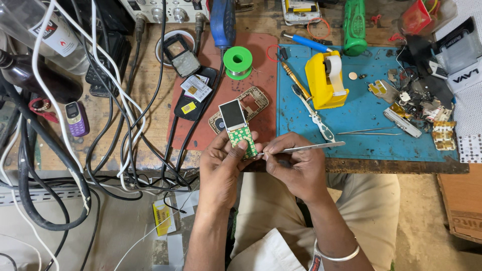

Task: The person disassembles a feature phone, using a metal pry tool to separate the housing and lift the circuit board, then cleans the board and contacts with a brush, and reassembles the phone by seating the board and pressing the keypad and screen assembly back together.

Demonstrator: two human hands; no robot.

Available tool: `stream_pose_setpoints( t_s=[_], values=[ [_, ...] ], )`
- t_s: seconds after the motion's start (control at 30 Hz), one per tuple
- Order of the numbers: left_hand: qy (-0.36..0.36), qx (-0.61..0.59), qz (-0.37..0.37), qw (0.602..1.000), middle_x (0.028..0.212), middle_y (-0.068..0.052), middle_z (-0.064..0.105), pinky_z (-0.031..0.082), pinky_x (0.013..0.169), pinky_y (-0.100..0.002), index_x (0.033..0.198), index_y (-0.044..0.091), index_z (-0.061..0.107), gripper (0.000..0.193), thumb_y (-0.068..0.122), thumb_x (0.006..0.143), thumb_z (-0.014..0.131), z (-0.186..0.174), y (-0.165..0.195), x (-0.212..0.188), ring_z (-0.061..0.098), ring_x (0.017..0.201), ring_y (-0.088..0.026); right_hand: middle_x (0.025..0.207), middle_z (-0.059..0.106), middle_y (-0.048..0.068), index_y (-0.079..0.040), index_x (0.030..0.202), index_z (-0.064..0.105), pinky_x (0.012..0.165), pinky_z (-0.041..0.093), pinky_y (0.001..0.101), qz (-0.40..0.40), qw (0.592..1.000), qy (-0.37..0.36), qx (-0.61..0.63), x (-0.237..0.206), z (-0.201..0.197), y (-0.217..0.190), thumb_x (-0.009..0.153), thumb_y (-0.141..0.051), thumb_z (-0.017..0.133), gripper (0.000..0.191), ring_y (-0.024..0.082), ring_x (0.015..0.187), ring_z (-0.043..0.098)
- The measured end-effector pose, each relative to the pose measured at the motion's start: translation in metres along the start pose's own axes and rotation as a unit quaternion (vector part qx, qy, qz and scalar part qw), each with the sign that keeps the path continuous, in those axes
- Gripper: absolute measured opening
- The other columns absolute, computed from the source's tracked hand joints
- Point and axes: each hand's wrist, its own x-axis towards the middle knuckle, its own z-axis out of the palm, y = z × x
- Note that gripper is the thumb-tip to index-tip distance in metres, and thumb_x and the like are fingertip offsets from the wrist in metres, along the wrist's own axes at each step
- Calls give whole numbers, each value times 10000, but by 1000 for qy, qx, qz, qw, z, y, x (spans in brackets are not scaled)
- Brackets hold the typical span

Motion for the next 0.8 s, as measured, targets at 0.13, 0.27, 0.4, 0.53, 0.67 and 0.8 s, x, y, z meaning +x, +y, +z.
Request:
stream_pose_setpoints(
  t_s=[0.13, 0.27, 0.4, 0.53, 0.67, 0.8],
  values=[
    [-1, -5, -3, 1000, 1129, -166, 740, 638, 839, -379, 1295, -53, 600, 342, 52, 973, 651, 0, 0, 1, 737, 929, -195, 1084, 694, 126, 2, 1067, 621, 848, 596, 257, 6, 1000, 6, 18, 0, -2, -1, 929, 122, 701, 200, 138, 997, 688],
    [-5, -14, -3, 1000, 1124, -167, 737, 642, 838, -385, 1288, -54, 600, 332, 52, 977, 649, 0, 1, 0, 740, 925, -199, 1104, 701, 138, 4, 1067, 620, 868, 603, 268, 12, 999, 15, 38, -1, -3, -1, 940, 115, 695, 184, 150, 1006, 697],
    [1, -6, -7, 1000, 1128, -170, 739, 637, 836, -379, 1286, -56, 605, 330, 53, 978, 646, -1, 0, 1, 741, 929, -200, 1100, 705, 143, 15, 1070, 630, 872, 614, 268, 8, 1000, 17, 14, -1, -1, 0, 935, 115, 705, 184, 155, 1010, 707],
    [-7, -4, 6, 1000, 1141, -167, 733, 640, 843, -376, 1288, -61, 602, 328, 50, 983, 652, -1, -1, 0, 734, 940, -194, 1098, 712, 146, 22, 1062, 640, 861, 615, 266, 0, 1000, 6, -11, 0, -1, 0, 929, 118, 715, 181, 158, 1008, 711],
    [0, -11, -3, 1000, 1141, -167, 734, 638, 839, -368, 1301, -55, 598, 342, 50, 979, 646, -1, -1, 0, 735, 935, -191, 1092, 712, 141, 21, 1063, 642, 857, 614, 267, 2, 1000, 13, 2, 0, 1, -1, 929, 114, 713, 179, 160, 997, 718],
    [3, -6, -1, 1000, 1140, -166, 733, 633, 836, -364, 1310, -52, 590, 352, 47, 977, 646, -1, -1, 0, 735, 931, -193, 1084, 711, 137, 18, 1057, 639, 850, 618, 266, 3, 1000, 9, 9, -1, 1, 0, 927, 115, 713, 179, 160, 996, 723]
  ],
)
